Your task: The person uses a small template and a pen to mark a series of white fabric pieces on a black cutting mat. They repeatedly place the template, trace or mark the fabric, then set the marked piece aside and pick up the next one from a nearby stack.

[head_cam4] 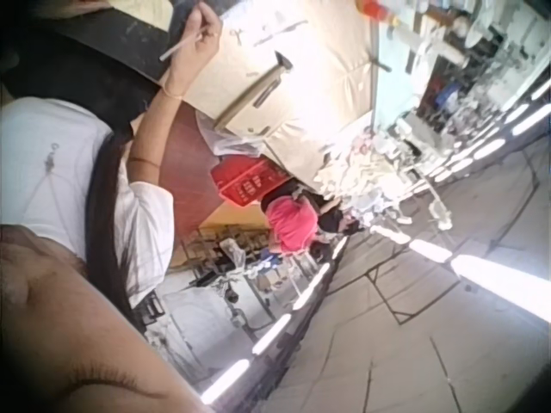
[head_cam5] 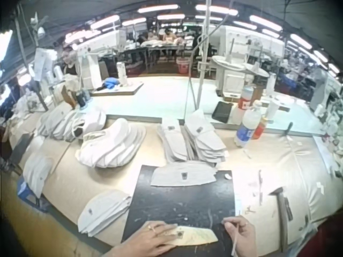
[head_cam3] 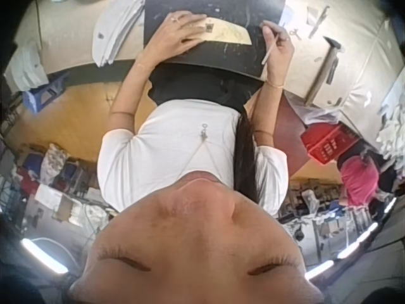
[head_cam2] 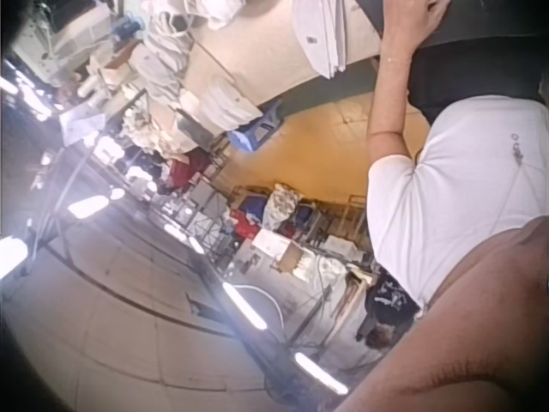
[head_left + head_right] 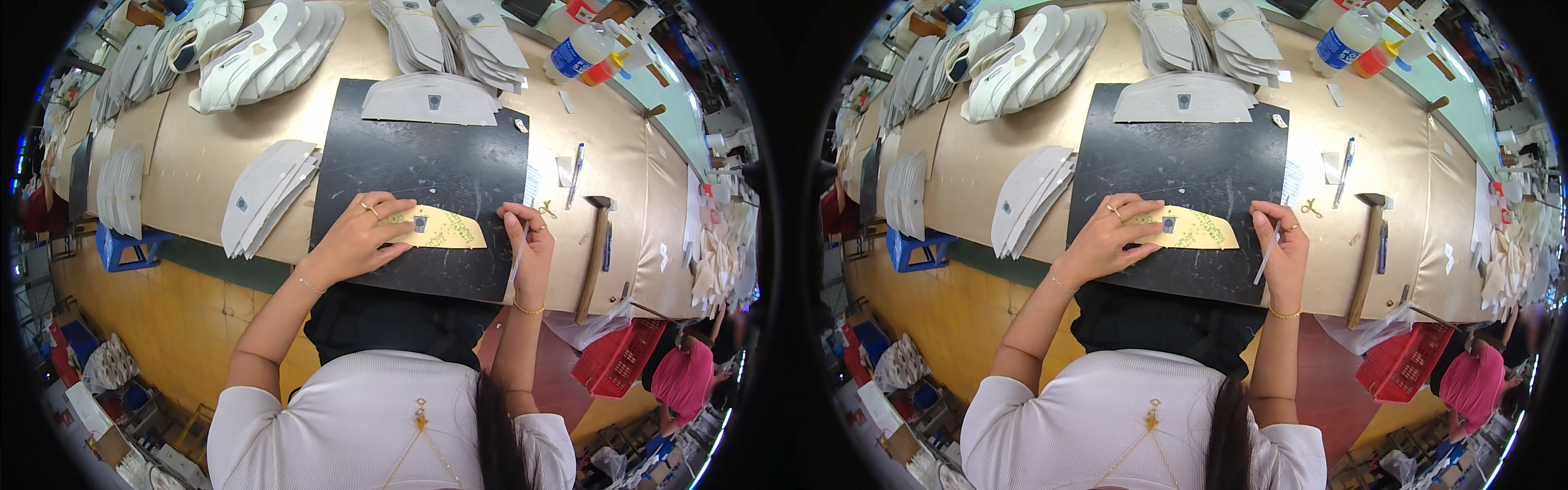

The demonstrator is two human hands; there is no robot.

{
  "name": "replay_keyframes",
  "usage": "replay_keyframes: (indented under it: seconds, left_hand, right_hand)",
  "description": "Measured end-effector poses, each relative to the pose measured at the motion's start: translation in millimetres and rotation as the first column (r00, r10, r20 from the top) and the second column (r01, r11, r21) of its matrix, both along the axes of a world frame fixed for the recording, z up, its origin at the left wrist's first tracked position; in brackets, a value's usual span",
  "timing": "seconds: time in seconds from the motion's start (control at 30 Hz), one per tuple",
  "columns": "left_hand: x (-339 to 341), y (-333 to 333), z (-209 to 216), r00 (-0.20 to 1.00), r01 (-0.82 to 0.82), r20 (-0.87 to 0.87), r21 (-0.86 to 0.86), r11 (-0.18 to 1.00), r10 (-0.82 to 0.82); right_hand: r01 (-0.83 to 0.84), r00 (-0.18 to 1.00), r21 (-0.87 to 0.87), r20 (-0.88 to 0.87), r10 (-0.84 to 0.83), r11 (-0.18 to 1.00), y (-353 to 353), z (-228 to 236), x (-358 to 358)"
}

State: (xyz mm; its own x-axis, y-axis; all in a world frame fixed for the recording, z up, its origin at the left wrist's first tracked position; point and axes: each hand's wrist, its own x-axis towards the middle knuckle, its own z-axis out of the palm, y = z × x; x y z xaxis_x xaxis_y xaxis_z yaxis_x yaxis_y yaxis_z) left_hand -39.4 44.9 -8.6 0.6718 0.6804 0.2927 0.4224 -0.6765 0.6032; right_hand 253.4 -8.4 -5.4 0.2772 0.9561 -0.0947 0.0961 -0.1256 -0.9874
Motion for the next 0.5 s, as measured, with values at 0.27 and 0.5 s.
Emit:
replay_keyframes:
  seconds: [0.27,0.5]
  left_hand:
    - [1.0,-2.3,-1.4,1.000,-0.020,0.017,-0.002,1.000,0.020]
    - [4.5,-11.8,7.4,0.998,-0.050,-0.041,0.030,0.998,0.051]
  right_hand:
    - [-0.022,0.999,-0.005,0.025,0.022,1.000,-0.2,0.3,0.0]
    - [-0.161,0.985,0.055,0.074,0.157,0.985,6.1,25.4,-32.2]
